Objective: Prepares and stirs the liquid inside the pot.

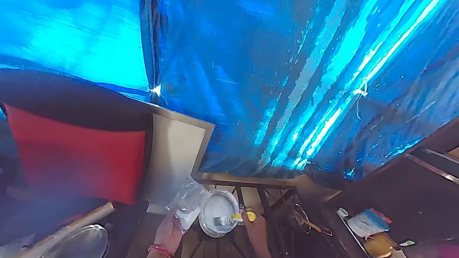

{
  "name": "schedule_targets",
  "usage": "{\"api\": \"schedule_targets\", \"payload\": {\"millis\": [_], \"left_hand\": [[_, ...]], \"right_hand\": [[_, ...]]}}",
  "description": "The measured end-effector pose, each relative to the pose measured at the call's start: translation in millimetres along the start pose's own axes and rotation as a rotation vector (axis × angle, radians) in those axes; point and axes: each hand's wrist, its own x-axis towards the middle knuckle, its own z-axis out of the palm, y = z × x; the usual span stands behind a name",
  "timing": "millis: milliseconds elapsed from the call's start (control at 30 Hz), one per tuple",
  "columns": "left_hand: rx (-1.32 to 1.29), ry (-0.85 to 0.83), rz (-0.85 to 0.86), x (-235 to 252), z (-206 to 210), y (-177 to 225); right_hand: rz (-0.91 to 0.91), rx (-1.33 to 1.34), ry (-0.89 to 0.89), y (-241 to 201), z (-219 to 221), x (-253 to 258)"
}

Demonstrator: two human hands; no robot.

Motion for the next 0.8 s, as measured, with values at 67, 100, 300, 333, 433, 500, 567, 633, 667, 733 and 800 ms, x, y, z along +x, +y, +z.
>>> {"api": "schedule_targets", "payload": {"millis": [67, 100, 300, 333, 433, 500, 567, 633, 667, 733, 800], "left_hand": [[0.006, 0.002, 0.004, 1, -1, -1], [0.008, -0.001, 0.003, 2, -2, -3], [0.006, -0.027, -0.017, 5, 2, -10], [0.007, -0.032, -0.019, 4, 4, -10], [0.013, -0.035, -0.027, 5, 4, -13], [0.013, -0.035, -0.030, 4, 4, -15], [0.005, -0.046, -0.031, 4, 5, -18], [0.009, -0.059, -0.031, 4, 5, -17], [0.020, -0.056, -0.027, 3, 6, -16], [0.028, -0.050, -0.021, 0, 7, -15], [0.031, -0.042, -0.007, 0, 6, -17]], "right_hand": [[0.055, -0.050, 0.125, 7, -9, -4], [0.091, -0.055, 0.186, 13, -9, -5], [0.334, 0.136, -0.045, 7, -11, -17], [0.357, 0.144, -0.011, 5, -16, -18], [0.318, 0.070, 0.170, 17, -17, -16], [0.303, 0.100, 0.201, 23, -7, -15], [0.320, 0.163, 0.111, 21, -4, -17], [0.328, 0.173, 0.064, 16, -9, -18], [0.316, 0.136, 0.091, 15, -14, -17], [0.299, 0.033, 0.181, 18, -18, -11], [0.282, 0.037, 0.186, 22, -10, -7]]}}
